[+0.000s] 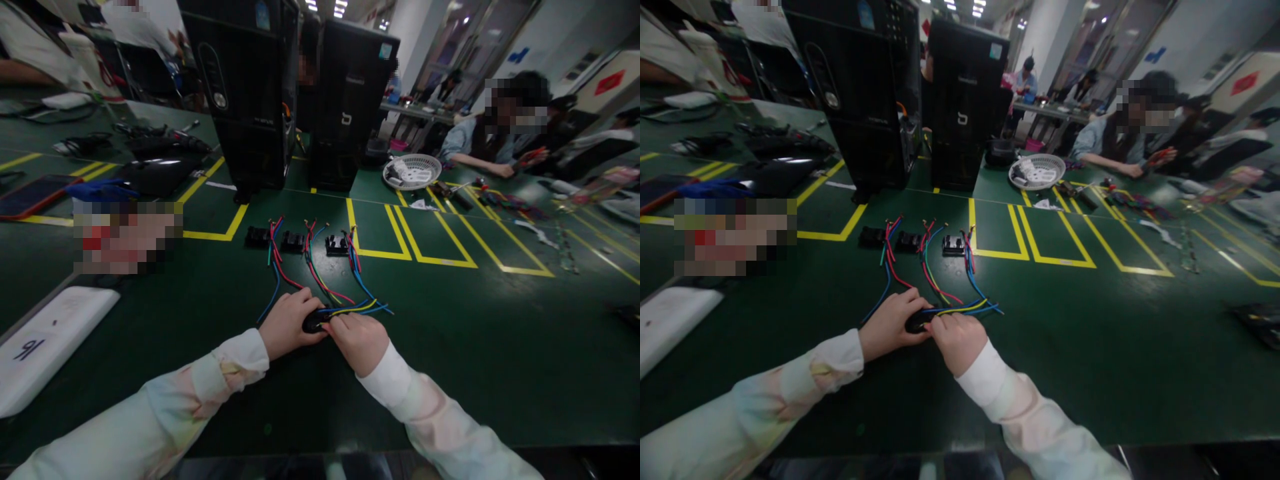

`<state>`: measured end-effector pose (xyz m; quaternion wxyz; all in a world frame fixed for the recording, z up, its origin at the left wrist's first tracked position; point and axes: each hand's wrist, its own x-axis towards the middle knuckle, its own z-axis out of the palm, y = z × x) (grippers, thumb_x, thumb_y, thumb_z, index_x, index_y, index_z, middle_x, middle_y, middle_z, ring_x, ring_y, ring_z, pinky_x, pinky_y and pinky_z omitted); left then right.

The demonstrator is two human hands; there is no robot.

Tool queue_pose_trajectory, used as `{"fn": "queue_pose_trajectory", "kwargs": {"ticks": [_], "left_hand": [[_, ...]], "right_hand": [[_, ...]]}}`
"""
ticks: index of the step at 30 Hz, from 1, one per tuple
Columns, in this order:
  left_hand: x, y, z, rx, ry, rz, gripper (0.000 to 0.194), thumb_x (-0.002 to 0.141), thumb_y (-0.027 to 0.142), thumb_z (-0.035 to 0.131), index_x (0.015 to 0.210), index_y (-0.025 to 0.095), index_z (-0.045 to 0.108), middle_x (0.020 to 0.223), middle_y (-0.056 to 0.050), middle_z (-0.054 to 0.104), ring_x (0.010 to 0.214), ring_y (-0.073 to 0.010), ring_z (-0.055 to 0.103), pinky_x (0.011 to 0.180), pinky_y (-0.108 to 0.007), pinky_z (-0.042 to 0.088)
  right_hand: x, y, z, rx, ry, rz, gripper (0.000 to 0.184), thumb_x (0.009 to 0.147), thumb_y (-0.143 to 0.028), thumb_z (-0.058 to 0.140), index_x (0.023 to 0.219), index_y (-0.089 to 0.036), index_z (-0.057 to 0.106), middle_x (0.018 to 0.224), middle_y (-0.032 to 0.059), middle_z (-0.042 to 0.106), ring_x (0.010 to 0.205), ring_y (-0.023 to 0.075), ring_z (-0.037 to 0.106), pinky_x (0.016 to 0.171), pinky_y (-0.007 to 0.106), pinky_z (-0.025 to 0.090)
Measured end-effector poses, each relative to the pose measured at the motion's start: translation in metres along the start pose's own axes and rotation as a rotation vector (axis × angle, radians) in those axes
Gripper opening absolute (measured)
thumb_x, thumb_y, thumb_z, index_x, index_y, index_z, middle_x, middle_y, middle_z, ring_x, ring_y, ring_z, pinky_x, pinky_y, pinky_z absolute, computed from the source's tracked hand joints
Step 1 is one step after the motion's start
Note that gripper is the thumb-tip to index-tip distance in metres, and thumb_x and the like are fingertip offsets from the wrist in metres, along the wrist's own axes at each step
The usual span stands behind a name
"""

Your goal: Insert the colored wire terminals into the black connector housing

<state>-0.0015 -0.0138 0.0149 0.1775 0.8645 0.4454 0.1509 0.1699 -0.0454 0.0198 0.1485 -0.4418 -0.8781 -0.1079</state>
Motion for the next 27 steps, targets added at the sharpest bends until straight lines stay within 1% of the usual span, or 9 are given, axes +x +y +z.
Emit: {"fn": "queue_pose_trajectory", "kwargs": {"ticks": [4, 7, 15, 19, 21, 24, 27], "left_hand": [[-0.0002, -0.0003, -0.0002, 0.004, -0.002, -0.008, 0.033, 0.067, 0.039, 0.061, 0.095, 0.022, 0.054, 0.09, -0.002, 0.049, 0.084, -0.0175, 0.051, 0.067, -0.028, 0.037], [-0.0001, -0.0008, -0.0006, 0.011, -0.013, -0.011, 0.033, 0.067, 0.038, 0.061, 0.095, 0.022, 0.054, 0.09, -0.001, 0.049, 0.084, -0.0176, 0.051, 0.068, -0.029, 0.037], [0.0004, 0.0002, -0.0002, 0.005, -0.028, -0.039, 0.035, 0.066, 0.039, 0.063, 0.096, 0.023, 0.054, 0.09, -0.002, 0.049, 0.086, -0.0183, 0.05, 0.07, -0.029, 0.037], [-0.0002, 0.0005, 0.0002, -0.004, -0.01, -0.031, 0.033, 0.067, 0.038, 0.062, 0.095, 0.023, 0.054, 0.09, -0.001, 0.049, 0.086, -0.0181, 0.05, 0.069, -0.029, 0.037], [-0.0005, 0.0002, 0.0005, -0.005, -0.003, -0.023, 0.031, 0.068, 0.038, 0.061, 0.094, 0.022, 0.054, 0.089, -0.002, 0.049, 0.085, -0.0179, 0.05, 0.069, -0.029, 0.037], [-0.0006, -0.0003, 0.001, -0.002, 0.009, -0.011, 0.029, 0.069, 0.039, 0.059, 0.092, 0.022, 0.054, 0.089, -0.002, 0.049, 0.083, -0.0178, 0.05, 0.068, -0.029, 0.036], [-0.0004, -0.0007, 0.0011, -0.001, 0.015, 0.004, 0.03, 0.069, 0.04, 0.059, 0.092, 0.022, 0.054, 0.088, -0.002, 0.049, 0.083, -0.0177, 0.05, 0.067, -0.028, 0.036]], "right_hand": [[-0.0022, -0.0024, -0.0023, -0.021, -0.046, -0.012, 0.025, 0.087, -0.025, 0.042, 0.065, -0.018, 0.05, 0.056, 0.0, 0.055, 0.053, 0.011, 0.048, 0.051, 0.028, 0.02], [-0.0031, -0.0022, -0.0016, -0.009, -0.047, -0.037, 0.024, 0.086, -0.024, 0.043, 0.064, -0.019, 0.05, 0.055, 0.0001, 0.055, 0.052, 0.011, 0.048, 0.051, 0.028, 0.02], [0.0, -0.001, -0.0016, 0.018, 0.067, -0.116, 0.027, 0.087, -0.021, 0.041, 0.06, -0.018, 0.046, 0.054, -0.0007, 0.053, 0.053, 0.0101, 0.046, 0.054, 0.027, 0.023], [0.0016, -0.0001, -0.0013, -0.002, 0.085, -0.126, 0.029, 0.088, -0.021, 0.041, 0.059, -0.018, 0.046, 0.054, -0.0006, 0.052, 0.054, 0.0111, 0.045, 0.055, 0.027, 0.023], [0.002, 0.0004, -0.0003, -0.007, 0.086, -0.117, 0.029, 0.088, -0.022, 0.04, 0.06, -0.018, 0.047, 0.055, -0.0004, 0.052, 0.054, 0.0114, 0.045, 0.055, 0.027, 0.023], [0.0026, -0.0004, 0.0005, -0.011, 0.081, -0.065, 0.029, 0.088, -0.024, 0.04, 0.061, -0.018, 0.048, 0.056, 0.0, 0.053, 0.055, 0.0117, 0.046, 0.055, 0.027, 0.023], [0.0026, -0.0034, -0.0007, -0.021, 0.032, 0.013, 0.028, 0.088, -0.026, 0.042, 0.063, -0.018, 0.049, 0.057, 0.0001, 0.054, 0.055, 0.012, 0.047, 0.054, 0.027, 0.022]]}}
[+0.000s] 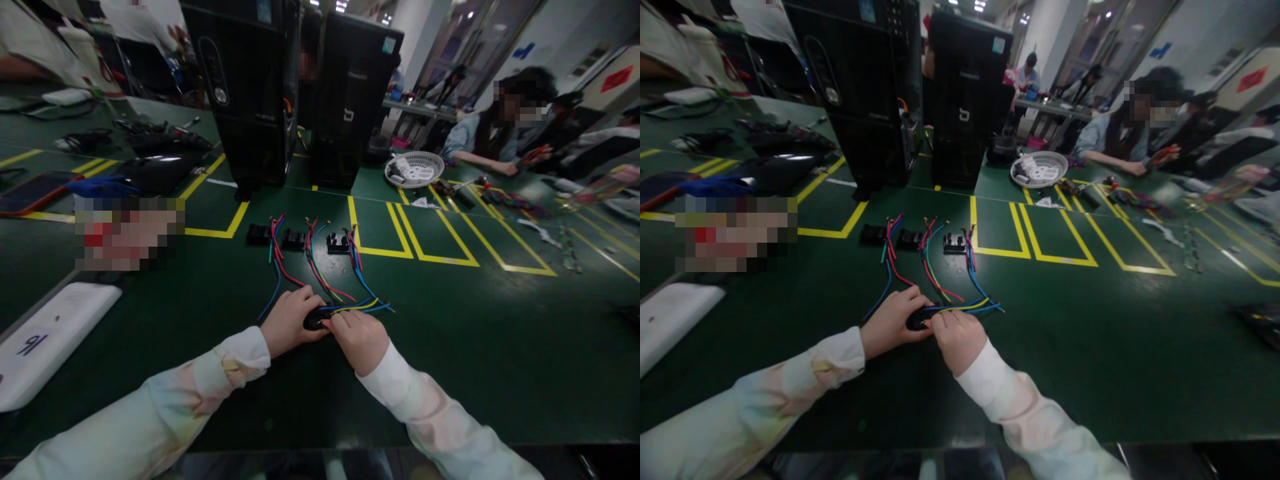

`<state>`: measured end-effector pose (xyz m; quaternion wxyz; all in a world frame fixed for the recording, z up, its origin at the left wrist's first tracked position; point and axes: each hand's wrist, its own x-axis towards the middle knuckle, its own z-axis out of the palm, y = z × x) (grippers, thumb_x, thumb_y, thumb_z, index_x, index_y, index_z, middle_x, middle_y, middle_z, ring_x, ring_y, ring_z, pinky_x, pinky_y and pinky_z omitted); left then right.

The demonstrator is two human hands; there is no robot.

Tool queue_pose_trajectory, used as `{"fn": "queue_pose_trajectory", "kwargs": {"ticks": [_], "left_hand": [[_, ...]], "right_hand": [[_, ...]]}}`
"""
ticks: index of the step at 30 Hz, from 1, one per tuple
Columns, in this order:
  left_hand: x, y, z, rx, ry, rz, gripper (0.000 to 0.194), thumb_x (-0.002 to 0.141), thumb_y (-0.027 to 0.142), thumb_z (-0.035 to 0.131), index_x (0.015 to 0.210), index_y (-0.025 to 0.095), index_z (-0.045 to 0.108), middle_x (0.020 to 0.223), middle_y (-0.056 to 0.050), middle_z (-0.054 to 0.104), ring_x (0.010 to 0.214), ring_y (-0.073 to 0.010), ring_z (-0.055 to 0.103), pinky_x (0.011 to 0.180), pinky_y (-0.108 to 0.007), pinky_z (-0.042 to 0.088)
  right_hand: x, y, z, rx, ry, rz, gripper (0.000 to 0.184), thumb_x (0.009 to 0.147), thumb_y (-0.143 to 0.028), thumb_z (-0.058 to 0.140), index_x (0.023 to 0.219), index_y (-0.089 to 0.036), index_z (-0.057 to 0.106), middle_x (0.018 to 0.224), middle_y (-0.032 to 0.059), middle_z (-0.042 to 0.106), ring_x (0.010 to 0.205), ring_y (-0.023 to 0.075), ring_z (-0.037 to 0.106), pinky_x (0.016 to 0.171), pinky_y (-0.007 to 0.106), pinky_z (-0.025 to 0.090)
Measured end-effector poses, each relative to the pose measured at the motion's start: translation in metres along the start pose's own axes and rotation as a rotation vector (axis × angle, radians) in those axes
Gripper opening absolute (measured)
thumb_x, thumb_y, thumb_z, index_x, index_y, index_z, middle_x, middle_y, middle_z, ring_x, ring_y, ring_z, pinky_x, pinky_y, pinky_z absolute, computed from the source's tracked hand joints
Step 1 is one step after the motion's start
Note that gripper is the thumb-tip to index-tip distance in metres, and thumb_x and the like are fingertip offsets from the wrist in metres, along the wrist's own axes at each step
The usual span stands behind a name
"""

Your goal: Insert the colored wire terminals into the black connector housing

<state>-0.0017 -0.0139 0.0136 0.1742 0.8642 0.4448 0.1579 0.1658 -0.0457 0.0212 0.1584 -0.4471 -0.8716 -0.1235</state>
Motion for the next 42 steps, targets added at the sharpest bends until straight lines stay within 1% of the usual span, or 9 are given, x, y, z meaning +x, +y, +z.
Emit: {"fn": "queue_pose_trajectory", "kwargs": {"ticks": [4, 12, 17, 24, 31, 35, 42], "left_hand": [[0.0, 0.0, 0.0, -0.007, 0.003, 0.002, 0.03, 0.07, 0.04, 0.059, 0.092, 0.021, 0.054, 0.089, -0.002, 0.049, 0.083, -0.0178, 0.05, 0.067, -0.028, 0.037], [0.0, 0.001, -0.002, -0.004, -0.028, -0.028, 0.031, 0.068, 0.038, 0.06, 0.094, 0.022, 0.054, 0.089, -0.001, 0.049, 0.084, -0.0175, 0.05, 0.068, -0.029, 0.036], [0.0, 0.001, -0.002, -0.001, -0.035, -0.028, 0.032, 0.067, 0.037, 0.061, 0.095, 0.023, 0.053, 0.09, -0.001, 0.049, 0.086, -0.0176, 0.05, 0.069, -0.029, 0.036], [-0.001, 0.0, 0.0, -0.029, -0.023, -0.035, 0.033, 0.067, 0.04, 0.061, 0.095, 0.024, 0.053, 0.09, -0.001, 0.049, 0.085, -0.0173, 0.05, 0.069, -0.029, 0.035], [0.0, 0.0, 0.001, -0.037, -0.005, -0.018, 0.032, 0.068, 0.041, 0.061, 0.094, 0.023, 0.054, 0.09, -0.001, 0.049, 0.085, -0.0176, 0.05, 0.068, -0.029, 0.035], [0.0, -0.001, 0.001, -0.038, -0.006, -0.017, 0.034, 0.068, 0.042, 0.061, 0.095, 0.023, 0.054, 0.09, -0.001, 0.049, 0.085, -0.0179, 0.05, 0.068, -0.029, 0.036], [0.0, 0.001, 0.0, -0.039, -0.007, -0.023, 0.031, 0.068, 0.039, 0.061, 0.094, 0.022, 0.054, 0.09, -0.001, 0.049, 0.085, -0.0179, 0.05, 0.069, -0.029, 0.036]], "right_hand": [[-0.002, -0.005, -0.003, -0.017, -0.082, 0.076, 0.025, 0.087, -0.027, 0.044, 0.064, -0.019, 0.05, 0.056, -0.0002, 0.055, 0.052, 0.0119, 0.048, 0.05, 0.027, 0.02], [-0.005, -0.007, -0.004, -0.014, -0.125, 0.096, 0.025, 0.085, -0.026, 0.044, 0.062, -0.019, 0.051, 0.053, 0.0002, 0.057, 0.047, 0.0109, 0.048, 0.049, 0.028, 0.016], [-0.004, -0.002, -0.004, 0.033, -0.075, 0.039, 0.024, 0.083, -0.026, 0.046, 0.061, -0.019, 0.05, 0.053, -0.0009, 0.056, 0.048, 0.0109, 0.048, 0.05, 0.028, 0.018], [-0.004, 0.003, 0.0, 0.088, 0.033, -0.04, 0.028, 0.086, -0.025, 0.042, 0.06, -0.019, 0.048, 0.054, -0.0017, 0.054, 0.051, 0.0103, 0.047, 0.054, 0.026, 0.022], [-0.002, 0.003, 0.005, 0.046, 0.092, 0.0, 0.031, 0.088, -0.029, 0.042, 0.06, -0.018, 0.048, 0.053, -0.0014, 0.052, 0.052, 0.0103, 0.047, 0.054, 0.026, 0.023], [-0.003, 0.002, 0.005, 0.023, 0.055, 0.062, 0.03, 0.088, -0.031, 0.043, 0.061, -0.018, 0.049, 0.054, -0.0012, 0.054, 0.052, 0.0101, 0.048, 0.053, 0.026, 0.022], [-0.005, -0.004, -0.001, 0.016, -0.121, 0.142, 0.025, 0.085, -0.03, 0.045, 0.063, -0.019, 0.051, 0.055, -0.0016, 0.057, 0.05, 0.0109, 0.051, 0.048, 0.027, 0.016]]}}
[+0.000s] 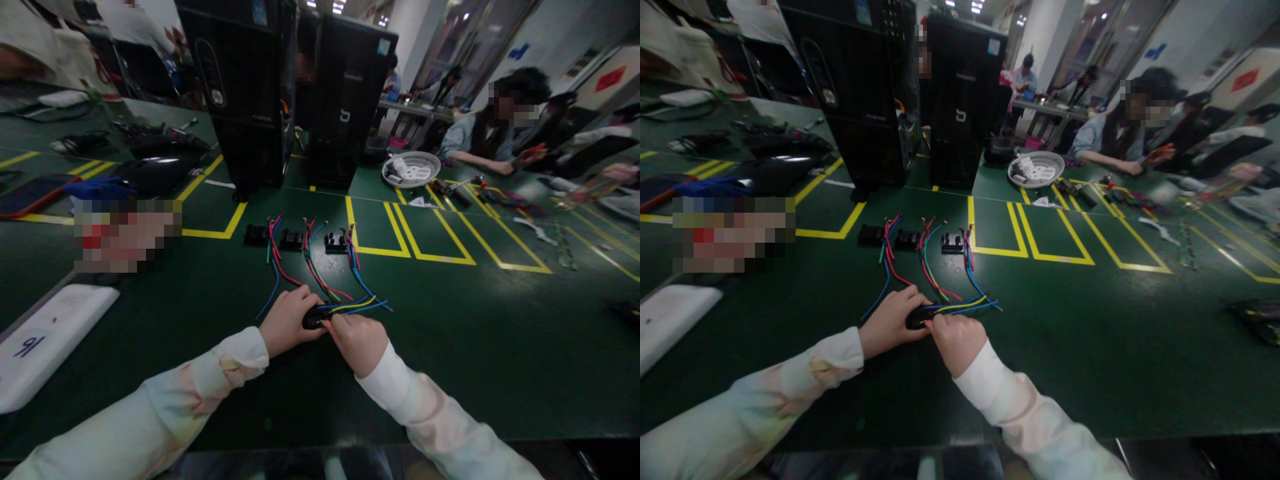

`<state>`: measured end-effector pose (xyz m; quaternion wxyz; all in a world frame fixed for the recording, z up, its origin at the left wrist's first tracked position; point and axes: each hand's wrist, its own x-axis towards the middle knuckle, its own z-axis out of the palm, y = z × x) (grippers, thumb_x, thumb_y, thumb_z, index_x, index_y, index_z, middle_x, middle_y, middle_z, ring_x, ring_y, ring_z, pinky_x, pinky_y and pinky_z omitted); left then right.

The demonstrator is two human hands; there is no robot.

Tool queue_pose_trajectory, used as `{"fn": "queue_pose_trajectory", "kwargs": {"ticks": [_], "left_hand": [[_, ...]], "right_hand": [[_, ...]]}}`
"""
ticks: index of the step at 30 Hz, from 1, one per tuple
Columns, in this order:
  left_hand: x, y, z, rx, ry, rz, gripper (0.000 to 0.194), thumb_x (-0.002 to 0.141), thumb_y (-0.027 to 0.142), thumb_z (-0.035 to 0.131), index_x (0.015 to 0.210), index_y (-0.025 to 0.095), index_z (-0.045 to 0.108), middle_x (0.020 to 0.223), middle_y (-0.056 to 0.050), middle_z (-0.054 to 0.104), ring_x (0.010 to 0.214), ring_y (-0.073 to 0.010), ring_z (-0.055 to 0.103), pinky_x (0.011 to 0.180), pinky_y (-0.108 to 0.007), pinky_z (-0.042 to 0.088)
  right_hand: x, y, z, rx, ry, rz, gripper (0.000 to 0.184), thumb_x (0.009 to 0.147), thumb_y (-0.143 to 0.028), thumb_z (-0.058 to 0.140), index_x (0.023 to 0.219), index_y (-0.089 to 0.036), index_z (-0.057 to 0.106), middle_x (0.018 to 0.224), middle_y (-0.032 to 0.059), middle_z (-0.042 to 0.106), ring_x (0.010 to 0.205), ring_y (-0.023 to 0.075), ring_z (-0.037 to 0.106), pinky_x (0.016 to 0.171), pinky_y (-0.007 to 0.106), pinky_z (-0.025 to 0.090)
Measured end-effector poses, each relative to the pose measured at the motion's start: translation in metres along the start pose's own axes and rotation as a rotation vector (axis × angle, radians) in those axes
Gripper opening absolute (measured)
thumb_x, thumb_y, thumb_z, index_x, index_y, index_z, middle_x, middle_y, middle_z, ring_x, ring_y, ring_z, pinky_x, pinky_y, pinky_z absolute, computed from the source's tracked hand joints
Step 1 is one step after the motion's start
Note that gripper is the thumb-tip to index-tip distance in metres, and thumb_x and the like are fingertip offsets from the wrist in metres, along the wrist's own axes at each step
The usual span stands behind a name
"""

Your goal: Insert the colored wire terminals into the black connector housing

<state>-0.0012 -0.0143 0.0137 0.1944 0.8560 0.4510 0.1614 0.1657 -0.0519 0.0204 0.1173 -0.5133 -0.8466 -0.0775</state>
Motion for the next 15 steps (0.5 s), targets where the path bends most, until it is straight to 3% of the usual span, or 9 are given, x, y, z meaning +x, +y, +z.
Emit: {"fn": "queue_pose_trajectory", "kwargs": {"ticks": [9, 15], "left_hand": [[0.0002, -0.001, 0.0003, 0.006, -0.003, 0.001, 0.031, 0.068, 0.038, 0.06, 0.094, 0.022, 0.053, 0.089, -0.001, 0.049, 0.085, -0.0179, 0.05, 0.069, -0.029, 0.036], [-0.0003, -0.0018, -0.0009, -0.004, 0.002, 0.019, 0.032, 0.068, 0.039, 0.06, 0.095, 0.022, 0.054, 0.09, -0.001, 0.049, 0.085, -0.0174, 0.051, 0.069, -0.029, 0.036]], "right_hand": [[-0.0004, 0.0036, 0.0001, 0.051, -0.112, -0.027, 0.026, 0.087, -0.03, 0.038, 0.067, -0.019, 0.051, 0.059, -0.0008, 0.059, 0.053, 0.0113, 0.052, 0.05, 0.027, 0.016], [-0.0017, 0.008, 0.0014, 0.085, -0.1, -0.065, 0.025, 0.087, -0.029, 0.036, 0.07, -0.019, 0.05, 0.061, -0.0005, 0.059, 0.055, 0.0104, 0.052, 0.052, 0.027, 0.02]]}}
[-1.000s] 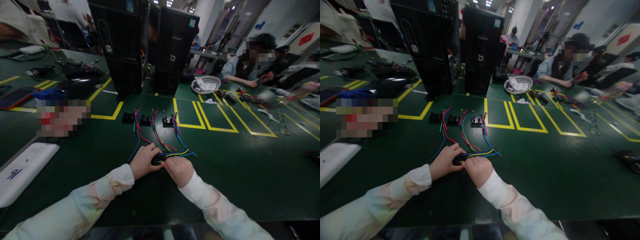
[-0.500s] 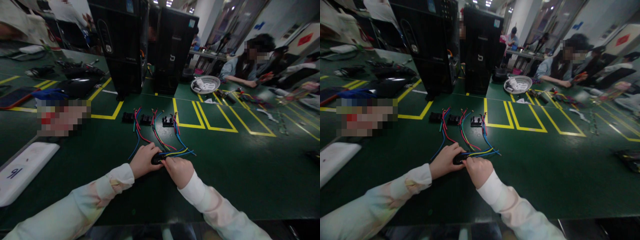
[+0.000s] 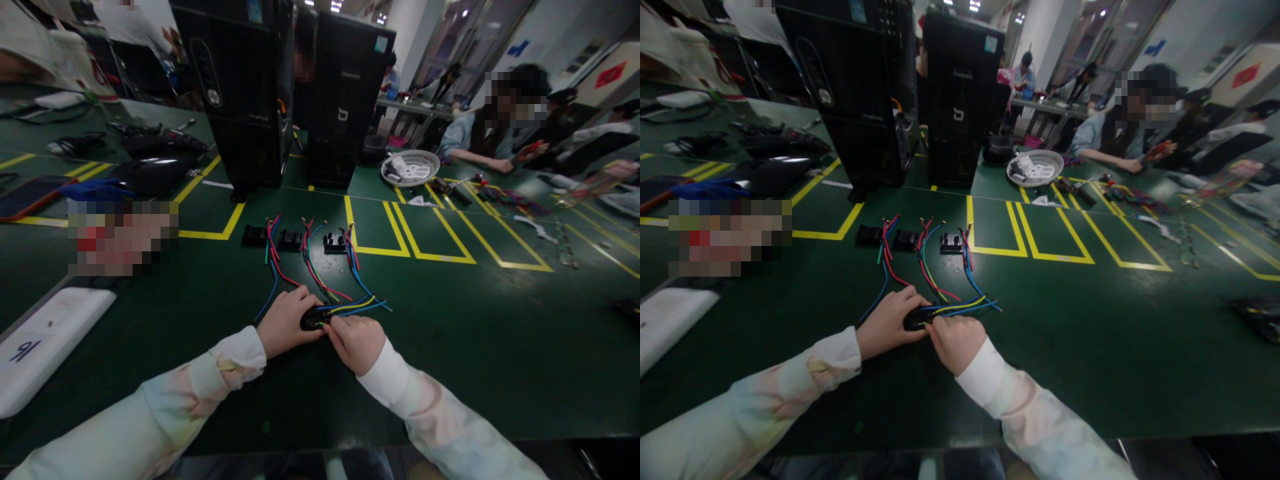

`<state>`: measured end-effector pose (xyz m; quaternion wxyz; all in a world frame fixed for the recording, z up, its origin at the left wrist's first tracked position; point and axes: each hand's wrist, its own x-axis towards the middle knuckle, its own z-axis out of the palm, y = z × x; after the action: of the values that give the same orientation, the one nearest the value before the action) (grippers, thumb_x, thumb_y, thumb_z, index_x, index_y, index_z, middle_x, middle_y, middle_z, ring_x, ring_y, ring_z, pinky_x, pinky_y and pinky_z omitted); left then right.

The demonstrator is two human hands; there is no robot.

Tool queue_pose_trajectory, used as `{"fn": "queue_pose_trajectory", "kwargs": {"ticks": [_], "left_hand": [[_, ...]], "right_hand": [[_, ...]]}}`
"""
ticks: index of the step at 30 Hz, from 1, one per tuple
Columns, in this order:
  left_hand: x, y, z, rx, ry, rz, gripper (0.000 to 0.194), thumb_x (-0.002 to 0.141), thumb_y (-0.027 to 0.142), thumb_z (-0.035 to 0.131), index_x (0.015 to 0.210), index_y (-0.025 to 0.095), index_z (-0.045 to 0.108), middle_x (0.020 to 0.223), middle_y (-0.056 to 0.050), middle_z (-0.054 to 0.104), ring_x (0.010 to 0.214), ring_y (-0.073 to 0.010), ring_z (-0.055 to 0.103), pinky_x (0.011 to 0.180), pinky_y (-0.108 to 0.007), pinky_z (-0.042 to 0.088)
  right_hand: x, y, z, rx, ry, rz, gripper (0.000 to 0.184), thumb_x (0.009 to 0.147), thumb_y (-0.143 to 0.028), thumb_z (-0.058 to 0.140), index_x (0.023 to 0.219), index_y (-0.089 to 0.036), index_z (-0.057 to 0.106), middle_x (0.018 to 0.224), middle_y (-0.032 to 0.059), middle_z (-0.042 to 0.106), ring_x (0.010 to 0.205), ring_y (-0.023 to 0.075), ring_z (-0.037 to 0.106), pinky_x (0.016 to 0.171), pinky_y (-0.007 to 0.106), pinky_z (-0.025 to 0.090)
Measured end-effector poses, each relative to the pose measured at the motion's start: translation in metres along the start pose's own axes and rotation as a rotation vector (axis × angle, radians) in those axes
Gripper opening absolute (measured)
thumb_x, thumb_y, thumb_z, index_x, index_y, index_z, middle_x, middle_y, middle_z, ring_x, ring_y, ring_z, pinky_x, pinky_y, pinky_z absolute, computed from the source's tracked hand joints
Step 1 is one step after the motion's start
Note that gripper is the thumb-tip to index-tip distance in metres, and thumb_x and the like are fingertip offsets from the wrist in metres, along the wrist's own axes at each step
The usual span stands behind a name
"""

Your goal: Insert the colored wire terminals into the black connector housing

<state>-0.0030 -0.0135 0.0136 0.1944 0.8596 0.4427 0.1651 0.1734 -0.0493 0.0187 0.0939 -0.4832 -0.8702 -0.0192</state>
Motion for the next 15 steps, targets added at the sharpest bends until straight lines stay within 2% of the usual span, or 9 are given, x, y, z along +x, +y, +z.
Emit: {"fn": "queue_pose_trajectory", "kwargs": {"ticks": [7, 15], "left_hand": [[0.0003, -0.0004, -0.0006, -0.006, 0.0, 0.006, 0.034, 0.069, 0.041, 0.06, 0.097, 0.022, 0.054, 0.09, -0.001, 0.049, 0.084, -0.0172, 0.051, 0.07, -0.029, 0.037], [0.0007, -0.0018, 0.0022, 0.016, -0.009, -0.003, 0.037, 0.068, 0.046, 0.06, 0.098, 0.023, 0.054, 0.091, -0.002, 0.049, 0.085, -0.0177, 0.05, 0.069, -0.029, 0.037]], "right_hand": [[0.0, 0.0004, -0.0038, 0.023, 0.054, -0.046, 0.02, 0.086, -0.026, 0.039, 0.072, -0.018, 0.05, 0.064, -0.0007, 0.057, 0.056, 0.0104, 0.049, 0.054, 0.026, 0.023], [-0.0011, 0.0022, 0.0044, 0.008, 0.162, -0.151, 0.019, 0.087, -0.021, 0.039, 0.07, -0.018, 0.049, 0.065, 0.0002, 0.055, 0.061, 0.0119, 0.047, 0.058, 0.027, 0.023]]}}
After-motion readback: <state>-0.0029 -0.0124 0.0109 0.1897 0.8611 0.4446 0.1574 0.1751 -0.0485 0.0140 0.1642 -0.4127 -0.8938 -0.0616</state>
